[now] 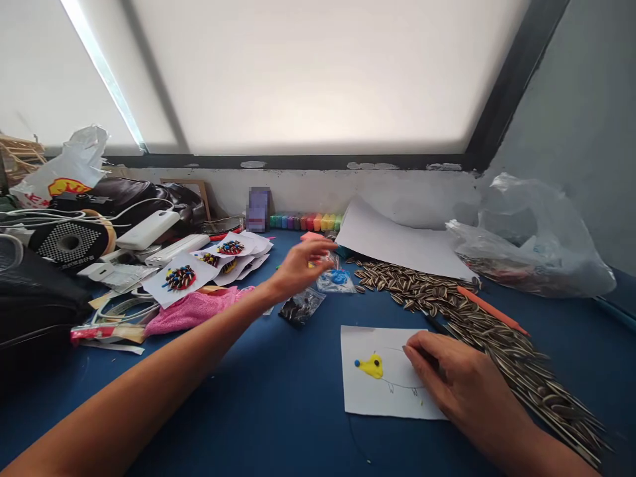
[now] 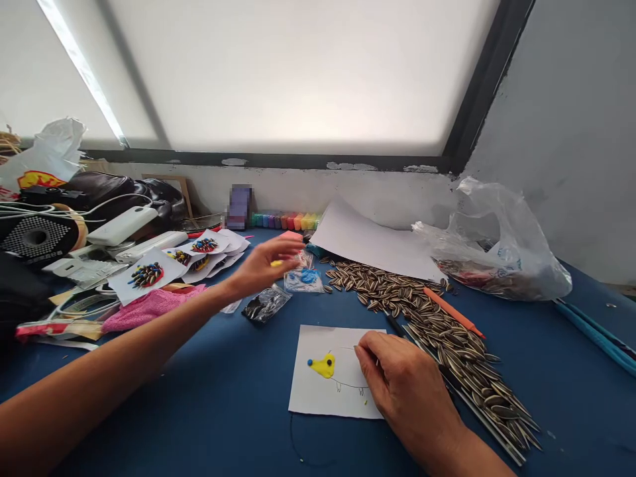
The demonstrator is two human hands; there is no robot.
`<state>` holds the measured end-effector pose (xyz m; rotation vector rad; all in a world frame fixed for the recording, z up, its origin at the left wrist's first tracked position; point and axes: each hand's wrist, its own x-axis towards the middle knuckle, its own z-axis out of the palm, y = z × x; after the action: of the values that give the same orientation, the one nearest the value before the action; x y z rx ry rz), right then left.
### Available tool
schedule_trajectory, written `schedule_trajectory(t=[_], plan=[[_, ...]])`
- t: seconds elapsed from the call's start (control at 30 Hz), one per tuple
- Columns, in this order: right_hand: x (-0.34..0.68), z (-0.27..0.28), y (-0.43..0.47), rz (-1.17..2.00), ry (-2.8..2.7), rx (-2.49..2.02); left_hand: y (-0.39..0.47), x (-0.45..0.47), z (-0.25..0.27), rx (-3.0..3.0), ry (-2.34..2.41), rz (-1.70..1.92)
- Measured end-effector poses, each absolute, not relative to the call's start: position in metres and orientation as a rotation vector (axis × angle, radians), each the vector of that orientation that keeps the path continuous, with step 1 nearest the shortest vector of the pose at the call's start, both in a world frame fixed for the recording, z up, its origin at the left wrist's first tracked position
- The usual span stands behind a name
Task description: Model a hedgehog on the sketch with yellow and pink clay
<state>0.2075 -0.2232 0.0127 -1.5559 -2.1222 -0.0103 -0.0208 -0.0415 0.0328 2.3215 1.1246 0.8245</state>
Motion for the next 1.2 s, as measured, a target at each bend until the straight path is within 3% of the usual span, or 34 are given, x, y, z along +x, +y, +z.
schedule_trajectory(t=[0.27, 0.43, 0.6, 0.83, 1.0, 1.2], plan=[[0.208, 0.011, -0.224, 0.026, -2.104, -1.557, -0.022, -0.048, 0.031, 2.333, 1.352, 0.704], [0.207, 0.012, -0.224, 0.067, -2.101, -1.565, -0.025, -0.038, 0.031, 2.253, 1.291, 0.862], [0.206, 0.014, -0.223, 0.125, -2.069, -1.592, -0.037, -0.029, 0.052, 2.094, 1.079, 0.899], [0.203, 0.032, -0.228, 0.256, -1.931, -1.64, -0.079, 0.014, 0.07, 1.881, 0.514, 0.658], [0.203, 0.042, -0.229, 0.599, -1.65, -1.536, -0.1, 0.035, 0.075, 2.04, 0.415, 0.514], [0.203, 0.041, -0.226, 0.662, -1.475, -1.488, -0.103, 0.032, 0.074, 2.04, 0.367, 0.462]])
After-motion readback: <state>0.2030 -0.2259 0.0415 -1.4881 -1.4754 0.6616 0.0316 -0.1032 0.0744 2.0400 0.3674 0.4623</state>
